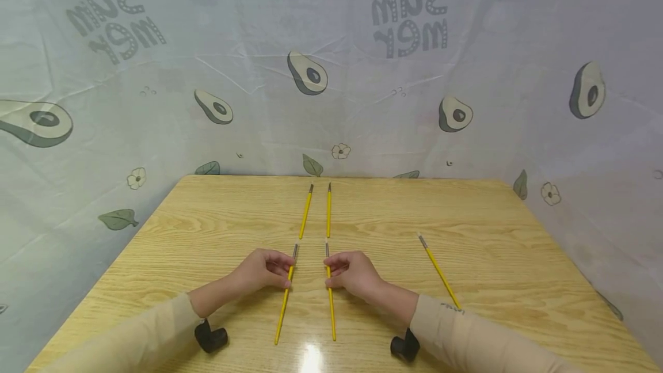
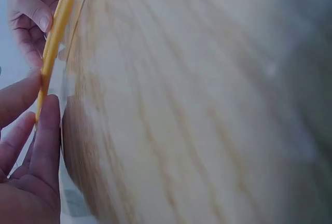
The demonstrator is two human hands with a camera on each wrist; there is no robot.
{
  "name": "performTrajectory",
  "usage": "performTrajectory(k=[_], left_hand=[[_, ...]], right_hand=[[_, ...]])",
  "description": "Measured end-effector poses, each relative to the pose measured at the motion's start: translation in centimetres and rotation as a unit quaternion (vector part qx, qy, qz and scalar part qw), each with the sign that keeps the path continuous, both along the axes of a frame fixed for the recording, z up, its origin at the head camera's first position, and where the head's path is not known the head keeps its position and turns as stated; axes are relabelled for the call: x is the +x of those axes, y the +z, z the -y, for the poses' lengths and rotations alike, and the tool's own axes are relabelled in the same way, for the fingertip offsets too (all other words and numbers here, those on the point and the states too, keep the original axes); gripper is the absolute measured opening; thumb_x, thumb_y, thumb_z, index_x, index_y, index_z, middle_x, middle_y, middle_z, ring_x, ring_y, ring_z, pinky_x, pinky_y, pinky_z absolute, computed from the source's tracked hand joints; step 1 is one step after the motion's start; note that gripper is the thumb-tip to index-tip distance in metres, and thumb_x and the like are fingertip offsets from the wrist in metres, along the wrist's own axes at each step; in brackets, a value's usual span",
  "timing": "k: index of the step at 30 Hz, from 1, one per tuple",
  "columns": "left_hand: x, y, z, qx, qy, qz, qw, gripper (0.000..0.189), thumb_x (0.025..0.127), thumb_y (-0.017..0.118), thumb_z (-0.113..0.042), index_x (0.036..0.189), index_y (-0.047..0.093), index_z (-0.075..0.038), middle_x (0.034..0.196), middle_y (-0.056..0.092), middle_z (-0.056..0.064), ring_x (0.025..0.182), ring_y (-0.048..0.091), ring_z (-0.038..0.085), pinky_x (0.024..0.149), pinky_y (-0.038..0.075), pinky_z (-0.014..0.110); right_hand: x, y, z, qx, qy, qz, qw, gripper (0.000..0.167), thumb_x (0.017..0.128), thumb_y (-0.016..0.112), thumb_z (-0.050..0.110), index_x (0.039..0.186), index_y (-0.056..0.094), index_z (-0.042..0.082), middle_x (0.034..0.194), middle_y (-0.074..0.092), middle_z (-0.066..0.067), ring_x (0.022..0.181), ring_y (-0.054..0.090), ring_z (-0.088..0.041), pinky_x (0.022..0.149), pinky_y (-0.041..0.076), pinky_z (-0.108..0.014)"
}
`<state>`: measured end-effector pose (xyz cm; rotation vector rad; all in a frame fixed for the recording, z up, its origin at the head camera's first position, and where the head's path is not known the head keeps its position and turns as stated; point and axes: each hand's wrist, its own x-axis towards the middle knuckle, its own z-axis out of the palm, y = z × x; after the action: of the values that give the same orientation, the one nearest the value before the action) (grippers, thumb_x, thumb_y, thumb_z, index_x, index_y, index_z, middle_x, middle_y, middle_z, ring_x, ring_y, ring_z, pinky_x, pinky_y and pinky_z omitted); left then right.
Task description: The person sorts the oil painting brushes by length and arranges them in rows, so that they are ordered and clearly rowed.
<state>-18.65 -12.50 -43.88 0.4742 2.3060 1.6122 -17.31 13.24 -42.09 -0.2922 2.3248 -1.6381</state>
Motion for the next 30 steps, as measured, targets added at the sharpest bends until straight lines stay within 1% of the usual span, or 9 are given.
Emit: performTrajectory(k=[5, 9, 14, 22, 30], left_hand=[[-0.02, 0.06, 0.0, -0.019, -0.001, -0.012, 0.9997, 0.04, 0.074, 0.084, -0.004, 0.111, 0.07, 0.002, 0.092, 0.066, 0.004, 0.081, 0.064, 0.016, 0.07, 0.054, 0.027], [0.07, 0.2, -0.14, -0.024, -0.004, -0.016, 0.9996, 0.039, 0.075, 0.084, -0.004, 0.111, 0.07, 0.002, 0.092, 0.066, 0.005, 0.081, 0.065, 0.016, 0.069, 0.054, 0.027], [0.11, 0.31, -0.38, -0.018, -0.005, -0.012, 0.9998, 0.039, 0.074, 0.084, -0.003, 0.11, 0.07, 0.002, 0.091, 0.065, 0.006, 0.079, 0.065, 0.016, 0.067, 0.055, 0.028], [-0.09, 0.03, -0.65, -0.02, -0.002, -0.011, 0.9997, 0.037, 0.075, 0.082, 0.0, 0.11, 0.07, 0.002, 0.091, 0.065, 0.008, 0.077, 0.064, 0.015, 0.063, 0.055, 0.03], [-0.07, 0.14, -0.86, -0.015, -0.002, 0.005, 0.9999, 0.037, 0.075, 0.083, 0.0, 0.11, 0.07, 0.002, 0.09, 0.064, 0.008, 0.075, 0.064, 0.015, 0.061, 0.056, 0.031]], right_hand=[[-0.06, -0.08, -0.01, 0.003, 0.001, 0.0, 1.0, 0.039, 0.076, 0.078, -0.008, 0.113, 0.066, -0.009, 0.098, 0.065, -0.012, 0.084, 0.06, -0.021, 0.067, 0.054, -0.028], [-0.13, -0.14, -0.01, 0.013, 0.004, -0.002, 0.9999, 0.039, 0.077, 0.078, -0.007, 0.114, 0.066, -0.008, 0.099, 0.065, -0.011, 0.085, 0.06, -0.02, 0.068, 0.054, -0.027], [-0.01, 0.01, 0.08, 0.022, 0.0, -0.006, 0.9997, 0.038, 0.076, 0.079, -0.006, 0.113, 0.067, -0.007, 0.097, 0.065, -0.011, 0.084, 0.06, -0.02, 0.068, 0.054, -0.028], [-0.05, -0.01, 0.23, 0.035, -0.001, -0.016, 0.9992, 0.037, 0.075, 0.08, -0.006, 0.111, 0.068, -0.006, 0.093, 0.065, -0.009, 0.08, 0.058, -0.018, 0.066, 0.053, -0.027], [-0.06, 0.0, 0.33, 0.049, -0.007, -0.016, 0.9987, 0.034, 0.075, 0.079, -0.005, 0.108, 0.07, -0.003, 0.089, 0.062, -0.007, 0.079, 0.056, -0.017, 0.065, 0.051, -0.026]])
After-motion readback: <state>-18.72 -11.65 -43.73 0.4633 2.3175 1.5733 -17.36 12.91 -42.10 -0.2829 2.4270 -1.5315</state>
